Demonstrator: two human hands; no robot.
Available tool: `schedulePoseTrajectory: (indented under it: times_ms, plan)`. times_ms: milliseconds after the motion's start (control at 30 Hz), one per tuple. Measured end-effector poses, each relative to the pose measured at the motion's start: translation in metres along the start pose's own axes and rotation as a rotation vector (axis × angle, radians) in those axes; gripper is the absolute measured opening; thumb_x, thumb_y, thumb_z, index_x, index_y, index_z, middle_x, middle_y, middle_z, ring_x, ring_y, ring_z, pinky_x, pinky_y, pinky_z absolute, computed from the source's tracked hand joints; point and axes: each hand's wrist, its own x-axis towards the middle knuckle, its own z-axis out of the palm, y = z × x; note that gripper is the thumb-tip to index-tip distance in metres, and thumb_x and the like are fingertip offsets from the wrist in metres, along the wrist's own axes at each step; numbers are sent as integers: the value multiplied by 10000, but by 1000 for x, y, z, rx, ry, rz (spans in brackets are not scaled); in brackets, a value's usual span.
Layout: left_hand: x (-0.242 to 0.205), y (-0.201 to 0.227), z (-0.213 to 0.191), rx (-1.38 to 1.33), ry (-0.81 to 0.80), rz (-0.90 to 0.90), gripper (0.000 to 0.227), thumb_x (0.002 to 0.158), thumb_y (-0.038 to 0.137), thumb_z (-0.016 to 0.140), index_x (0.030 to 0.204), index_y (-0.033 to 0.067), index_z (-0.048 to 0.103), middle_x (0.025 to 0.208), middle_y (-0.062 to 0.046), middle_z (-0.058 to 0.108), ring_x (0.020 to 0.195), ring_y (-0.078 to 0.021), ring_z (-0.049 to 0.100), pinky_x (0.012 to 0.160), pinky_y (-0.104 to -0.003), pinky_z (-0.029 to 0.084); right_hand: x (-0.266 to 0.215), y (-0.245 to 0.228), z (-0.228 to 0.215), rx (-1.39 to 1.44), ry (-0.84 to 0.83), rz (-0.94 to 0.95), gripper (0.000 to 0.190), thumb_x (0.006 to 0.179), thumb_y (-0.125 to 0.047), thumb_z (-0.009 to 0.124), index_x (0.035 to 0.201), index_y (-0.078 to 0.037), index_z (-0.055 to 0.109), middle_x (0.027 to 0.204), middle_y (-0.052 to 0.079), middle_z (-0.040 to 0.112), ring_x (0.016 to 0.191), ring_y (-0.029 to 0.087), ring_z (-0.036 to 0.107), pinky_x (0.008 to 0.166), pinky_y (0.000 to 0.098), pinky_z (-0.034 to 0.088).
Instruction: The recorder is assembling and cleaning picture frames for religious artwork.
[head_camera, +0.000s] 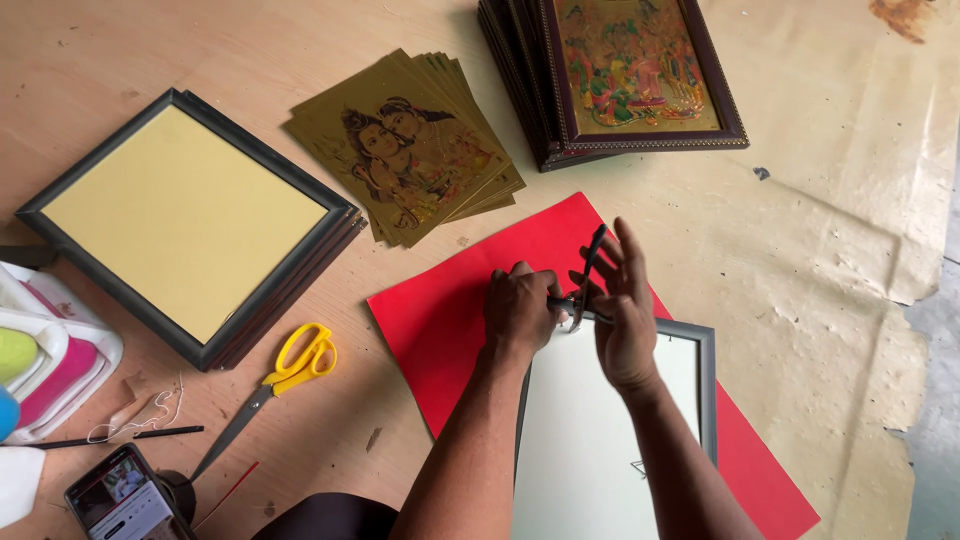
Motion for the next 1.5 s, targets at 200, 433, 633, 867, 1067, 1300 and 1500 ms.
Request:
schedulePoseTrajectory:
  times_ms: [200,433,633,867,1067,1300,1500]
  plan:
    - [9,-13,20,4,7,26,222,784,243,887,924,156,737,972,-76,678,935,-262,594,880,-406,468,-6,13,6,-90,-74,11,1004,709,-85,423,1666,-118,121,1684,171,241,1492,279,376,1140,408,410]
    - [6,-13,17,-13,71,68,225,738,196,877,885,171,709,934,-59,670,897,-262,582,850,-406,455,-7,19,13,-175,-60,14,1066,666,-111,442,1671,-159,90,1445,168,457,1042,181,523,841,310,502]
    - [9,-18,25,-46,108,97,269,670,205,891,855,164,699,916,-69,660,881,-281,579,854,-418,449,-4,19,16,-298,-47,-79,864,731,-140,449,1580,-103,291,1099,69,483,887,142,500,721,268,486]
    - [15,-30,32,-82,137,172,211,695,273,881,802,182,724,849,-78,680,854,-283,632,848,-434,445,2,22,5,-146,-34,-134,723,759,-70,439,1480,-57,392,1049,80,472,925,159,455,813,262,459]
    - [5,-7,11,16,66,103,259,709,241,877,897,150,724,949,-76,685,924,-295,614,882,-428,450,-5,-26,-59,-167,32,49,734,774,-129,401,1506,-66,401,1201,100,588,918,167,553,812,334,565]
    - [-25,32,26,247,189,273,116,838,160,792,937,147,733,1006,-104,662,1026,-326,582,897,-496,423,-34,-39,-133,-217,116,-15,847,755,-75,393,1598,-50,318,1200,166,616,953,186,548,911,319,509]
    - [-78,77,5,172,-236,452,226,780,199,795,998,148,756,1078,-81,713,1068,-274,629,952,-465,456,-51,-42,-143,-139,55,-79,865,778,-56,410,1630,-72,259,1212,167,616,928,207,603,890,346,546]
